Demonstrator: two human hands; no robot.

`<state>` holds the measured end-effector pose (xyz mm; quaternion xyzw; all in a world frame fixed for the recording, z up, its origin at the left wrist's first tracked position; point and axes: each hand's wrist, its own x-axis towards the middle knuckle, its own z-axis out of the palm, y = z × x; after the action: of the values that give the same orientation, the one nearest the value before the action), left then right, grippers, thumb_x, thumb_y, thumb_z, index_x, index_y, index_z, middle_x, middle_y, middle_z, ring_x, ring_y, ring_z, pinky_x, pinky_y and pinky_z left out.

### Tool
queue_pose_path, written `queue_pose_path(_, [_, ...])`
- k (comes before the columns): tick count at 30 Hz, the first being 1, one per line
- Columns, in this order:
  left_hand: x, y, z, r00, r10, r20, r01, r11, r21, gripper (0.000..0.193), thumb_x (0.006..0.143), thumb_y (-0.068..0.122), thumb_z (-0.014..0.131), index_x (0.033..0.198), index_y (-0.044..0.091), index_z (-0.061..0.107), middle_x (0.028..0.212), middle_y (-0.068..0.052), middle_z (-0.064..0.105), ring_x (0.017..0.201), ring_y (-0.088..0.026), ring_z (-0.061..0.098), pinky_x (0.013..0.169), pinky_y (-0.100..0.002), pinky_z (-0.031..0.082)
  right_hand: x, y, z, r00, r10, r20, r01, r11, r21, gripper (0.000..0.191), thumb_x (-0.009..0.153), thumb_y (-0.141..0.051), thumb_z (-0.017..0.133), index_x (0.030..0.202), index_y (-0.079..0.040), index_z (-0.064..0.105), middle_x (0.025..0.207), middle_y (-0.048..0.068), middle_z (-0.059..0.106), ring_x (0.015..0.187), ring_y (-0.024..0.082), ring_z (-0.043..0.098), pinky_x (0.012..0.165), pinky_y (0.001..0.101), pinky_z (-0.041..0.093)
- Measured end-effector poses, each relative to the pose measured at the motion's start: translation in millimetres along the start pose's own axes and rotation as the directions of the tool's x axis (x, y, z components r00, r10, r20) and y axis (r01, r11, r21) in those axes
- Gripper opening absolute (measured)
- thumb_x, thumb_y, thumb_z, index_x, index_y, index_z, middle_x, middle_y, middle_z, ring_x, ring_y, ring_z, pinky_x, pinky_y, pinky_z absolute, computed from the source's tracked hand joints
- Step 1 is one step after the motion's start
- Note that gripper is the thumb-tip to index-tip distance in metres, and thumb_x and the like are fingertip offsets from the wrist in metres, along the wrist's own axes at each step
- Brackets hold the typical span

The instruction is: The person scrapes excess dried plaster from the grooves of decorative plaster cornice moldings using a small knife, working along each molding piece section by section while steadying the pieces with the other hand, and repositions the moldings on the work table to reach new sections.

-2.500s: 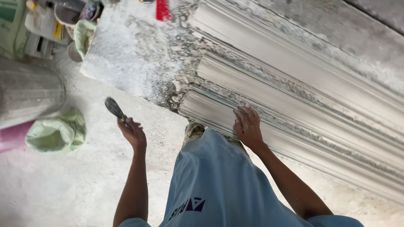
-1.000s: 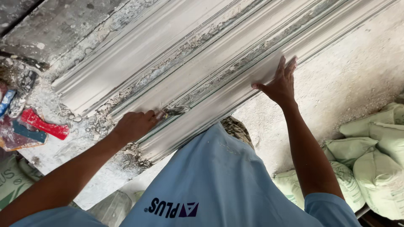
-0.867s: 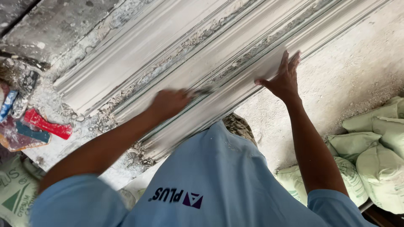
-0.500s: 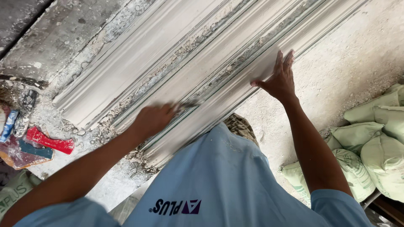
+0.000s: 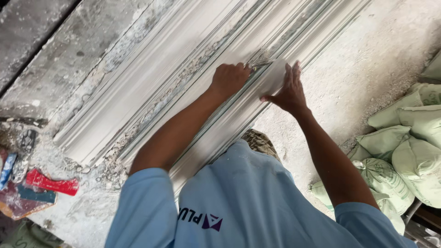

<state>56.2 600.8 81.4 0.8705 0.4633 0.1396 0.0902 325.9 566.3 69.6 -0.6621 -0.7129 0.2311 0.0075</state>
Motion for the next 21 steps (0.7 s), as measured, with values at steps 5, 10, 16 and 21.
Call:
queue_pose_path(5, [-61.6, -12.5, -39.1, 0.993, 0.068, 0.099, -0.07, 0.997, 0.02, 0.021, 0.099, 0.02, 0.059, 0.117, 0.013, 0.069, 0.084, -0.006, 0.066, 0.058, -0.022, 0.068, 0.046, -0.04, 0.052, -2.1, -0.5, 1.4, 1.0, -0.01, -0.012, 0.01, 1.0, 0.023, 0.168, 0.046, -0.072, 0.096, 0.161, 0.0, -0.004, 0.169, 0.028, -0.005, 0.157, 0.05, 0.002, 0.124, 0.0661, 0.019])
queue_pose_path(10, [-53.1, -8.0, -52.7, 0.989, 0.019, 0.145, -0.023, 0.999, 0.032, 0.018, 0.098, 0.019, 0.059, 0.114, 0.018, 0.069, 0.095, -0.005, 0.069, 0.063, -0.024, 0.069, 0.049, -0.041, 0.054, 2.2, -4.3, -4.4, 0.999, 0.036, 0.029, -0.038, 0.996, 0.082, 0.168, 0.046, -0.069, 0.097, 0.16, 0.0, -0.006, 0.168, 0.028, -0.01, 0.156, 0.05, -0.001, 0.123, 0.0641, 0.015])
queue_pose_path(16, [150.1, 24.9, 1.5, 0.999, 0.041, 0.002, -0.041, 0.999, -0.008, 0.021, 0.101, 0.029, 0.058, 0.103, 0.011, 0.07, 0.084, -0.011, 0.069, 0.067, -0.029, 0.072, 0.056, -0.048, 0.054, 1.0, 0.8, -20.9, 0.997, -0.027, 0.073, 0.022, 0.997, 0.071, 0.14, 0.066, -0.069, 0.087, 0.155, 0.01, 0.012, 0.165, 0.032, -0.002, 0.153, 0.051, 0.004, 0.123, 0.0593, 0.017])
queue_pose_path(21, [293.5, 36.2, 33.0, 0.999, 0.047, 0.003, -0.047, 0.992, 0.118, 0.02, 0.107, 0.03, 0.059, 0.097, 0.015, 0.069, 0.092, -0.01, 0.071, 0.076, -0.028, 0.073, 0.064, -0.047, 0.055, 21.8, 80.1, -60.4, 0.957, -0.215, 0.193, 0.182, 0.967, 0.177, 0.083, 0.092, -0.055, 0.065, 0.156, -0.007, 0.04, 0.165, 0.019, 0.033, 0.152, 0.033, 0.035, 0.123, 0.0498, 0.034])
